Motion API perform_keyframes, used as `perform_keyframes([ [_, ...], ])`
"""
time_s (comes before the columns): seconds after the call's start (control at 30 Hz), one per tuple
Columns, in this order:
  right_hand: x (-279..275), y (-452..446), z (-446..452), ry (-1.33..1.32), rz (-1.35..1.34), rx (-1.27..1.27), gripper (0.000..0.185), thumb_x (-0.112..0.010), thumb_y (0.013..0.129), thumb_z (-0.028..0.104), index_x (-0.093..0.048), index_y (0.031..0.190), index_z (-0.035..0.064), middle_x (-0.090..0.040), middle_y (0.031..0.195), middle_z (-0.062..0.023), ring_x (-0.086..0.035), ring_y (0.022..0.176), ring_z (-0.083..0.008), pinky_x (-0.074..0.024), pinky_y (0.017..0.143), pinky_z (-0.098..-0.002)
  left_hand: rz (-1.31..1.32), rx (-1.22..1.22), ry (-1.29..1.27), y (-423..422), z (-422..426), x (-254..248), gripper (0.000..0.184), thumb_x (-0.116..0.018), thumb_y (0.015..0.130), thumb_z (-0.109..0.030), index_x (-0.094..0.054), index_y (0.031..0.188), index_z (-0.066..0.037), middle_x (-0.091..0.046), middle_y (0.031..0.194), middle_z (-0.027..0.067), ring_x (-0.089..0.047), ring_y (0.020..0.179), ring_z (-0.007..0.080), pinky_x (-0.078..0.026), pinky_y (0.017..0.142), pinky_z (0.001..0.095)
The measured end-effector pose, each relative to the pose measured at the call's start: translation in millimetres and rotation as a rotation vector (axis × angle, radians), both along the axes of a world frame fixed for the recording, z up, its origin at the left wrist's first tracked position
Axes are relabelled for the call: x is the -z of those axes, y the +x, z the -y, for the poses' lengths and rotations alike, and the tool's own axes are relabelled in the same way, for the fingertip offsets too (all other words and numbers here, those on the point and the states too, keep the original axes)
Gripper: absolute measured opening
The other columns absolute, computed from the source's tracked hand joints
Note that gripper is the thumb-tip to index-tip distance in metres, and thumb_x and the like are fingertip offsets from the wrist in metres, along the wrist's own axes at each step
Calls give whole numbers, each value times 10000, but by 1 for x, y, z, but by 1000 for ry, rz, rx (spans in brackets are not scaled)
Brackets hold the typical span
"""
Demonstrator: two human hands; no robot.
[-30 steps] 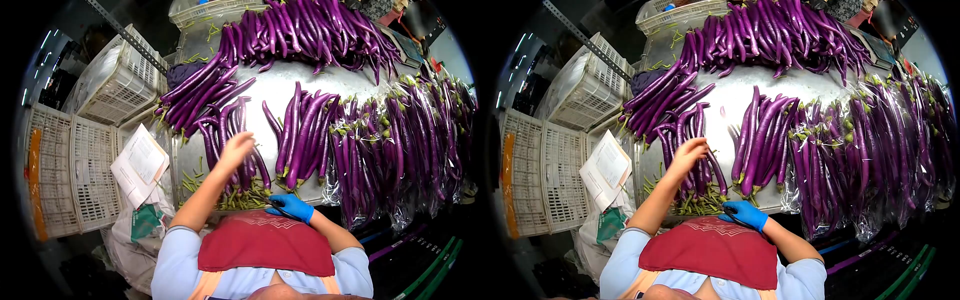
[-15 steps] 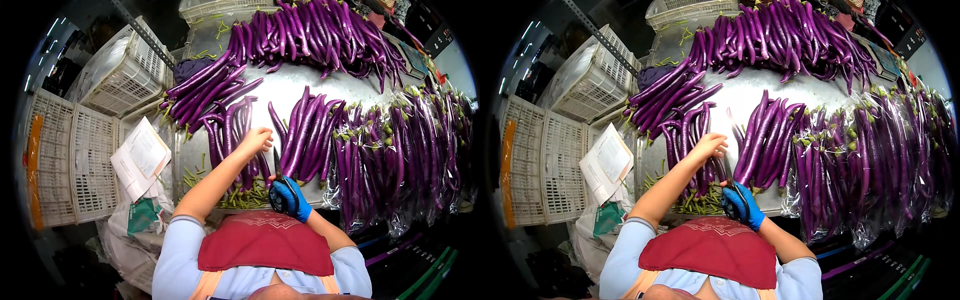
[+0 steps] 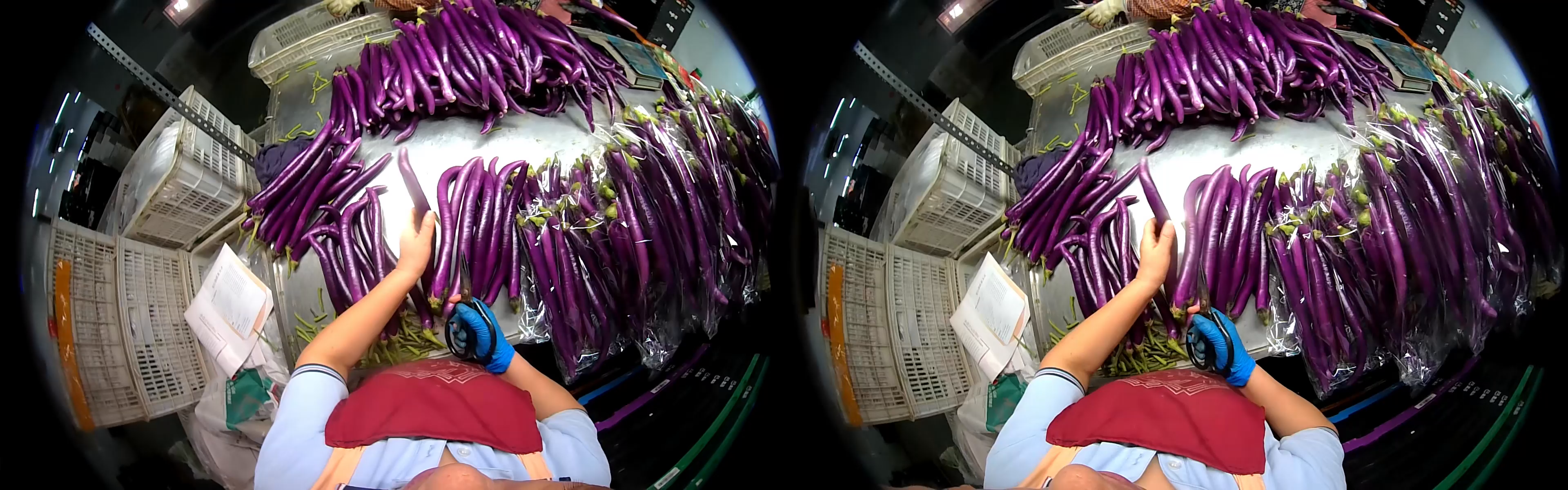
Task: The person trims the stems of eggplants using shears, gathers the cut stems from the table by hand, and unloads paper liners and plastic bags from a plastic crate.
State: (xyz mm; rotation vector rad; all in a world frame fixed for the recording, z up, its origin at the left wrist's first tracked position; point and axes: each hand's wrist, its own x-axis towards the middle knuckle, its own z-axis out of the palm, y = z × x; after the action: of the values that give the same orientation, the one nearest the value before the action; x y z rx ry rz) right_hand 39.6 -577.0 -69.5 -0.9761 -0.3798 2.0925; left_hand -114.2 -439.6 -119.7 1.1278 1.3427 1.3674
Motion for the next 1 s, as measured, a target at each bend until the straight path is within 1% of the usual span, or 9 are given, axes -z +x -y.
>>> perform_keyframes([
  [0.13,-8,3,-5,7,50,32,236,-505,892,185,-501,1104,83,-516,632,1,-458,481,-63,-368,428,-188,44,-30,110,-8,-6,-37,310,-475,911,-226,-465,1085,30,-531,952,83,-485,876,161,-385,822,281],
  [0.17,-4,4,-6,54,73,24,233,-515,889,189,-507,1097,84,-516,634,2,-457,481,-63,-365,432,-185,7,-18,201,-10,-6,-43,266,-472,922,-248,-474,1039,-9,-489,890,10,-431,792,92,-371,737,228],
  [0.27,-5,7,-11,95,96,43,230,-535,879,173,-510,1091,88,-528,651,-4,-458,491,-64,-370,443,-178,73,37,228,-14,-5,-68,292,-496,910,-260,-468,1053,-7,-495,897,13,-442,808,100,-376,754,239],
  [0.3,-8,8,-13,129,101,50,222,-536,876,155,-509,1086,88,-530,656,-5,-464,495,-64,-377,447,-177,-13,42,251,-16,-3,-74,424,-507,900,-326,-446,1120,31,-544,948,91,-508,878,170,-397,823,281],
  [0.63,-24,10,-27,250,199,141,210,-546,860,113,-530,1065,72,-543,664,-9,-501,534,-77,-403,476,-195,122,133,409,-18,9,-118,347,-557,884,-268,-461,1089,-4,-512,884,8,-456,788,81,-385,721,221],
  [0.73,-35,8,-30,269,186,160,225,-544,859,120,-519,1074,59,-544,671,-13,-515,546,-86,-414,488,-200,188,80,314,-34,1,-141,356,-487,910,-333,-468,1063,-13,-544,816,35,-494,729,91,-412,675,224],
  [0.8,-27,13,-29,305,196,142,249,-534,864,138,-500,1090,38,-543,685,-15,-520,554,-89,-414,487,-200,343,48,232,-53,-6,-155,424,-390,923,-432,-425,1115,-55,-580,729,79,-548,586,135,-463,565,256],
  [0.9,-24,15,-29,290,215,131,251,-542,863,146,-505,1091,47,-537,683,-14,-507,553,-77,-401,486,-184,455,43,12,-97,-23,-165,511,-366,892,-513,-419,1173,-90,-529,606,57,-491,446,126,-428,438,238],
  [1.0,-18,17,-24,265,238,119,243,-553,858,143,-516,1085,65,-534,686,-8,-502,555,-72,-393,487,-174,30,101,-114,-166,-43,-165,422,-414,903,-455,-476,1140,-112,-521,600,31,-472,434,108,-412,426,217],
])
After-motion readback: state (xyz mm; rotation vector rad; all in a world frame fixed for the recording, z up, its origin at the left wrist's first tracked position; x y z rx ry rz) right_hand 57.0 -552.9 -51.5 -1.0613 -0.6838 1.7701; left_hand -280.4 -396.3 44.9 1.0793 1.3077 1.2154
